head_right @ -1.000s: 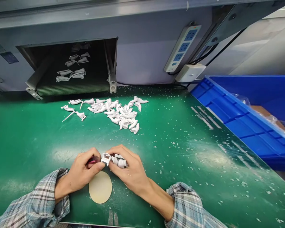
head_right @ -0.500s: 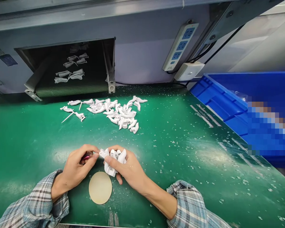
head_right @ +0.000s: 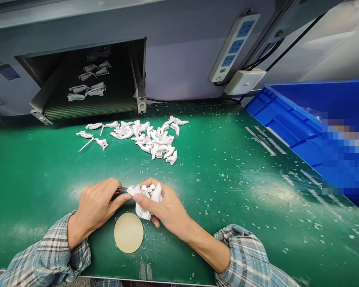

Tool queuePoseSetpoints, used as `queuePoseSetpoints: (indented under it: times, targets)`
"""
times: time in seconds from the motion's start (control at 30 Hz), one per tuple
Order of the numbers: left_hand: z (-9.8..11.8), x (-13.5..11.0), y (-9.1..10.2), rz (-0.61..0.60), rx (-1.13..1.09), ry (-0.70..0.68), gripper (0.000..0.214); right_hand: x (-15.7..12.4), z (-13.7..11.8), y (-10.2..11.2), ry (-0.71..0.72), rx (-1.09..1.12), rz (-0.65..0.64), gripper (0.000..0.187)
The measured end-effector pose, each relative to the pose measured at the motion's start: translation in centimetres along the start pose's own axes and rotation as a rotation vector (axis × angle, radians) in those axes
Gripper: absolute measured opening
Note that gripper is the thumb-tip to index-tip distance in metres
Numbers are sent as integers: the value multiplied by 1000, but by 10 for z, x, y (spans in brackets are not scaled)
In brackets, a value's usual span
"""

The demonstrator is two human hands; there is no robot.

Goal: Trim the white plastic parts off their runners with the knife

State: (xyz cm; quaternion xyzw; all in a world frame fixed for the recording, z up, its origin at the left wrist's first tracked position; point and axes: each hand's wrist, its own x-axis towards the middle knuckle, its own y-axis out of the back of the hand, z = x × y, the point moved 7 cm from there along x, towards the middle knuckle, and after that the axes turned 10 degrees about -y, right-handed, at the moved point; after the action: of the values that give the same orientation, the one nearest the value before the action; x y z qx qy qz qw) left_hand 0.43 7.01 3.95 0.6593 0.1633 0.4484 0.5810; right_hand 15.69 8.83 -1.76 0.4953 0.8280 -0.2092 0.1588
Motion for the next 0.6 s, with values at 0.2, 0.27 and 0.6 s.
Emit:
queuePoseSetpoints:
  times: [0.2,0.27,0.6]
  targets:
    - [0,3,0,-10,31,-2,49,0,0,4,0,-61,32,40]
    - [0,3,0,-15,46,-7,49,0,-1,4,1,-69,39,40]
    - [5,2,4,4,78,-54,49,-2,0,5,21,-91,44,40]
